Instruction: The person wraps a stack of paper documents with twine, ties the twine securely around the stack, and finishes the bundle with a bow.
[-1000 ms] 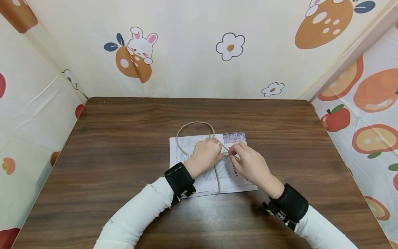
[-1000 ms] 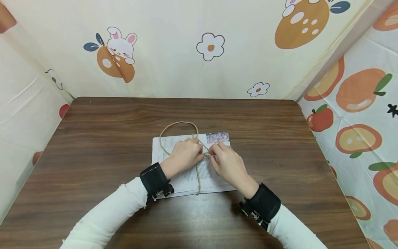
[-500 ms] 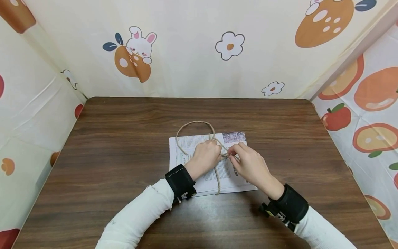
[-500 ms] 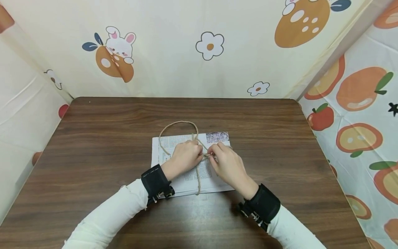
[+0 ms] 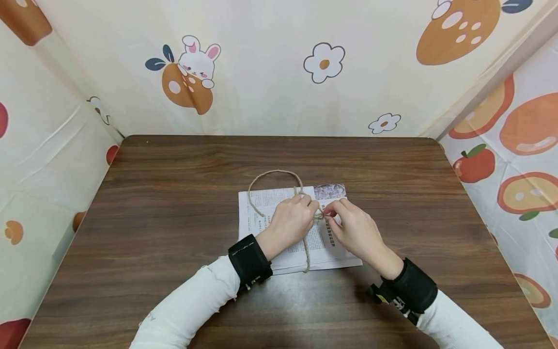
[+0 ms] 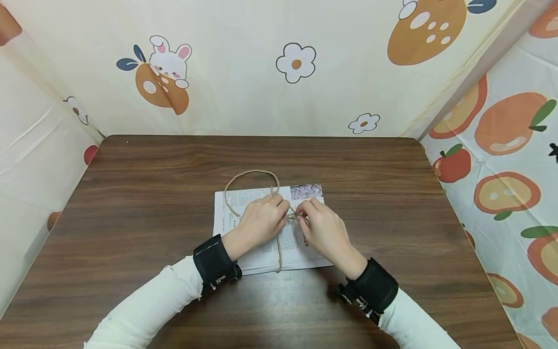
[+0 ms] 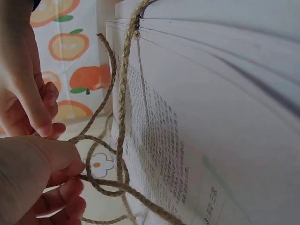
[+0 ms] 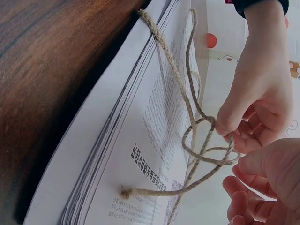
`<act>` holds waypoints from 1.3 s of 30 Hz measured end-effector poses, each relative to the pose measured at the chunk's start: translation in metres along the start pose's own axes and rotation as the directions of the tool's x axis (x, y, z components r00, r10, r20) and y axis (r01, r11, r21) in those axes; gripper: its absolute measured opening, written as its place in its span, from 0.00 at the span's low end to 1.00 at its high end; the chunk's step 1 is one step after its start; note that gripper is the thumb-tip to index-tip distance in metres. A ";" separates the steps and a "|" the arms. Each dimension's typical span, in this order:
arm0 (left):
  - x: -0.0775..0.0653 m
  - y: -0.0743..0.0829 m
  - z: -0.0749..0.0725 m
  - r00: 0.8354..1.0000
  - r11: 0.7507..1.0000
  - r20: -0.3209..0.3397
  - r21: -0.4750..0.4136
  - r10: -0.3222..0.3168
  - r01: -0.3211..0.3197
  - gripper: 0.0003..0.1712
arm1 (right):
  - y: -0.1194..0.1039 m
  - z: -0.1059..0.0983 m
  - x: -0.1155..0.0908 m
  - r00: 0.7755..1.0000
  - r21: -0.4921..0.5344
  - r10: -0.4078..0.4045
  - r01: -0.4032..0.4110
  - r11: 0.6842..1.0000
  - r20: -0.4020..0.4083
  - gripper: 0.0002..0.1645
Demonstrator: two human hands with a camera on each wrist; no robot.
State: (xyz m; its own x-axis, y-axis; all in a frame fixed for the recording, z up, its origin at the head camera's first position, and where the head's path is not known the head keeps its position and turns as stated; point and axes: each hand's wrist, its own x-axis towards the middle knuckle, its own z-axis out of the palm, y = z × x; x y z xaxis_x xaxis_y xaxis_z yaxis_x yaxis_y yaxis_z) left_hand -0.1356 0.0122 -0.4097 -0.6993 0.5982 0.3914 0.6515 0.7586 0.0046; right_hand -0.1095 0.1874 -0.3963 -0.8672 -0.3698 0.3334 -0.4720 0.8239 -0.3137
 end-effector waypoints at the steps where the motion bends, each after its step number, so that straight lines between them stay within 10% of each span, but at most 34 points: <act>1: 0.000 0.000 0.000 1.000 1.000 -0.012 0.000 0.005 -0.005 0.07 | 0.000 0.000 0.000 1.000 -0.001 0.002 -0.002 1.000 0.000 0.06; 23: 0.003 -0.008 -0.002 0.984 0.989 -0.109 0.070 0.140 -0.132 0.06 | -0.012 0.006 -0.011 0.998 0.019 -0.061 0.060 0.998 0.019 0.07; 39: -0.001 -0.011 0.000 0.998 0.967 0.038 -0.247 -0.048 0.056 0.06 | -0.014 0.011 -0.009 0.998 0.041 -0.053 0.052 0.998 0.023 0.09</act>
State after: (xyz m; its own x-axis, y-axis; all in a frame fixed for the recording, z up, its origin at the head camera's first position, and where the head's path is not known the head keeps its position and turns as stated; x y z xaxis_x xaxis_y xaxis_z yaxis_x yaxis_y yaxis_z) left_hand -0.1422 0.0029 -0.4097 -0.7402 0.5709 0.3551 0.6641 0.7033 0.2536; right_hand -0.0972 0.1743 -0.4049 -0.8442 -0.4232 0.3289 -0.5229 0.7849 -0.3323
